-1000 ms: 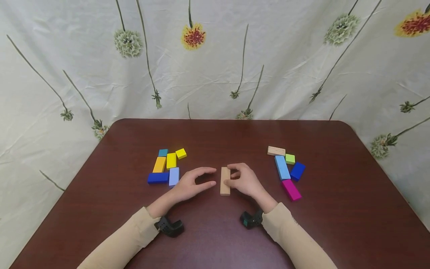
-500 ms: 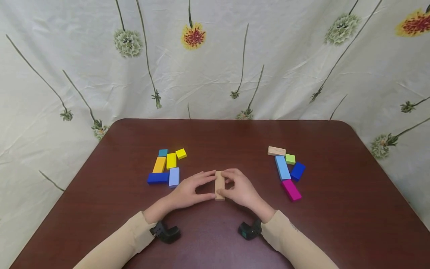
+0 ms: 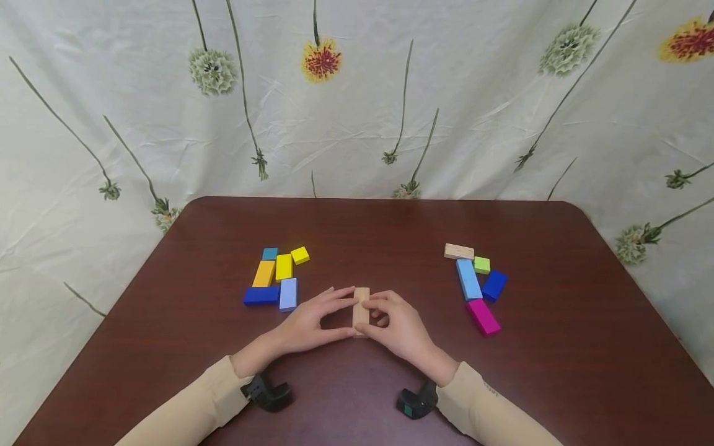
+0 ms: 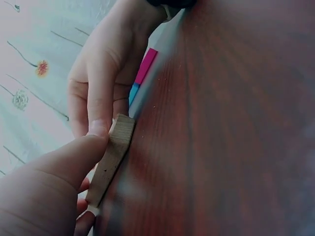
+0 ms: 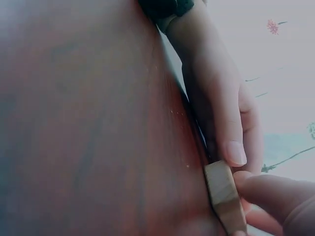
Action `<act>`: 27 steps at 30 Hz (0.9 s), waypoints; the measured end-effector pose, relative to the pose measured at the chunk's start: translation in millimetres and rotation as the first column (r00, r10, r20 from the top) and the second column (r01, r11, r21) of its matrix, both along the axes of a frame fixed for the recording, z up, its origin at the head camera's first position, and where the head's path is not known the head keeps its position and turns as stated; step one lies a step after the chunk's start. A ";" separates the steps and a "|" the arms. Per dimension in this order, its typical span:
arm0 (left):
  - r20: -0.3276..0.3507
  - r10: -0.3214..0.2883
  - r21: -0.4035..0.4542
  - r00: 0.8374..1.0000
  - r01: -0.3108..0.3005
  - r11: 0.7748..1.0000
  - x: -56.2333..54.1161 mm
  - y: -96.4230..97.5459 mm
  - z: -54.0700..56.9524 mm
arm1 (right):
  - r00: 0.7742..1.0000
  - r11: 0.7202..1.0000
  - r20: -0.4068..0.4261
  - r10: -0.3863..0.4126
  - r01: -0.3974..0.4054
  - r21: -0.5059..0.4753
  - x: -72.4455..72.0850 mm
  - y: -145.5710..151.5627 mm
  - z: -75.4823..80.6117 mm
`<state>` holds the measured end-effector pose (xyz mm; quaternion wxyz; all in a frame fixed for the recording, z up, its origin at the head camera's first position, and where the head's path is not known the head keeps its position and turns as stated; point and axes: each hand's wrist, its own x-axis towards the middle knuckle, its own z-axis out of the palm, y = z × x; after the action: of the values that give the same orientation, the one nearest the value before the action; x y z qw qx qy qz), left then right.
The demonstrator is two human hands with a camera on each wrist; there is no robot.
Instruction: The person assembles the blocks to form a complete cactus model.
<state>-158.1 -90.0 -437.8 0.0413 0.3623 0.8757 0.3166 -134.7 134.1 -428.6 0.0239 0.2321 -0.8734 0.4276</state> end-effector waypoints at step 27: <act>-0.088 -0.021 -0.081 0.996 0.014 0.997 17.5 -5.8 1.8 | 0.957 0.935 -0.079 0.280 -0.253 0.250 3.1 24.1 -5.3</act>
<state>-140.5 -95.8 -436.0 0.0195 0.3817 0.8854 0.2646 -131.7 158.2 -433.9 -0.0128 0.3733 -0.8758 0.3056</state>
